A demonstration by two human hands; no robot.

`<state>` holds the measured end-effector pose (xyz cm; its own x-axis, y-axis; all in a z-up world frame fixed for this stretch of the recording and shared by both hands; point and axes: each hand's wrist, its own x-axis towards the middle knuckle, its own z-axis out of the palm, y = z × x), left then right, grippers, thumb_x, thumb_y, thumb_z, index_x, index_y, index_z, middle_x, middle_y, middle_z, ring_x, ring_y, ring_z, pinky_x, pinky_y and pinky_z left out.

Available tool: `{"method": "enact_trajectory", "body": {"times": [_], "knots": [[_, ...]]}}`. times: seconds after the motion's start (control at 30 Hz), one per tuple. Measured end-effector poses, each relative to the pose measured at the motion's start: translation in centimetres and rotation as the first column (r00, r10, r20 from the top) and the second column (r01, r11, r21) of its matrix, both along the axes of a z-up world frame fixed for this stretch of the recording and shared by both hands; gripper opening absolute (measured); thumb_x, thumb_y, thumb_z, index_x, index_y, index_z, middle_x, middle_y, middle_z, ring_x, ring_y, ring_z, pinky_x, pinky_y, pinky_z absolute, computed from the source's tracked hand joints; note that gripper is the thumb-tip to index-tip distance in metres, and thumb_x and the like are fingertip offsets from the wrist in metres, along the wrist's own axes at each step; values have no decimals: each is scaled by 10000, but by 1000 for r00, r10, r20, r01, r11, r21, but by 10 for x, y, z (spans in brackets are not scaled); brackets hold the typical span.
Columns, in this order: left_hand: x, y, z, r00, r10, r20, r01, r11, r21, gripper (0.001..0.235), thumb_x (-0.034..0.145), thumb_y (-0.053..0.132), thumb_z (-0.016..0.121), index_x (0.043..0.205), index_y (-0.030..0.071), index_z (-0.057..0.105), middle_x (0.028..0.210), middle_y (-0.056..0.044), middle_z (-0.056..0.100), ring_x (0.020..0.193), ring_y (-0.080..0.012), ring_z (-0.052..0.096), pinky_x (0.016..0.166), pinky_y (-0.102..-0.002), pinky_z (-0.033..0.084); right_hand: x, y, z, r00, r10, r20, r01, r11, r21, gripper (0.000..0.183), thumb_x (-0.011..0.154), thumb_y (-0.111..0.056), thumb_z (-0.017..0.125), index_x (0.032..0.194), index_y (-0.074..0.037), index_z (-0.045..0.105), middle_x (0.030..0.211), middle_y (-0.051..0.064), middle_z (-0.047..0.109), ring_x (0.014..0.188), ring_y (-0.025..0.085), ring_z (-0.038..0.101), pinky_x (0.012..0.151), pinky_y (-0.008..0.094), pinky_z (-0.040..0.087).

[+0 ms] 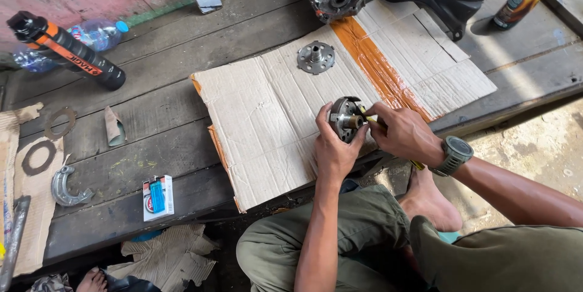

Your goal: The person uses a yellow-handled brush to scrub the interior and exterior surfaces of a circular metal mechanical part. The person rotates the part to access different areas and continues scrubbing the holes and edges.

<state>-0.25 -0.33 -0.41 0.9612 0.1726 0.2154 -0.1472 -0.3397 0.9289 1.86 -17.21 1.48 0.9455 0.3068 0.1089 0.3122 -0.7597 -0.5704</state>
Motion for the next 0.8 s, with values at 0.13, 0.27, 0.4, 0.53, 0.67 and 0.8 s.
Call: {"method": "enact_trajectory", "body": {"times": [0.13, 0.27, 0.4, 0.53, 0.67, 0.8], "knots": [[-1, 1, 2, 999, -41, -1, 41, 999, 5, 801, 784, 406, 820, 1410, 158, 385, 988, -246, 748, 899, -429, 744, 740, -536, 616, 2, -1, -7, 999, 11, 44, -8, 997, -76, 132, 850, -205, 652, 969, -148, 642, 522, 119, 623, 473, 380, 622, 493, 470, 499], [-2, 2, -2, 998, -61, -7, 61, 998, 5, 784, 792, 376, 811, 1411, 158, 383, 997, -254, 742, 913, -434, 740, 750, -539, 616, -1, -3, -14, 995, -19, 100, 36, 985, -171, 146, 820, -275, 660, 936, -188, 643, 560, 113, 638, 551, 391, 662, 555, 506, 516], [-2, 3, 0, 998, -68, 0, 68, 998, -13, 784, 790, 351, 811, 1416, 149, 384, 1002, -269, 736, 912, -449, 738, 760, -544, 619, -3, 1, -3, 997, -43, 59, 53, 985, -165, 115, 845, -257, 652, 940, -196, 678, 572, 96, 662, 542, 328, 678, 582, 453, 536], [-1, 3, -1, 998, -68, 9, 68, 998, -13, 790, 787, 364, 808, 1416, 151, 381, 1012, -285, 727, 925, -464, 728, 761, -559, 606, -1, 1, 2, 1000, -21, 19, 24, 985, -171, 118, 810, -242, 660, 918, -206, 691, 515, 69, 640, 502, 309, 668, 573, 423, 537], [-2, 2, 0, 997, -76, 13, 77, 997, -26, 771, 799, 354, 800, 1412, 144, 383, 1009, -276, 729, 920, -463, 731, 766, -561, 612, 0, 0, 4, 1000, -25, -8, 24, 985, -168, 110, 833, -216, 671, 937, -191, 699, 496, 60, 632, 457, 272, 643, 561, 405, 534], [-2, 3, -3, 997, -80, 17, 80, 997, -5, 774, 797, 361, 802, 1414, 154, 383, 1003, -256, 732, 907, -450, 737, 754, -553, 620, 1, -1, 1, 1000, -8, -14, 5, 982, -191, 138, 825, -229, 667, 958, -203, 694, 434, 37, 585, 440, 263, 634, 545, 387, 534]]}}
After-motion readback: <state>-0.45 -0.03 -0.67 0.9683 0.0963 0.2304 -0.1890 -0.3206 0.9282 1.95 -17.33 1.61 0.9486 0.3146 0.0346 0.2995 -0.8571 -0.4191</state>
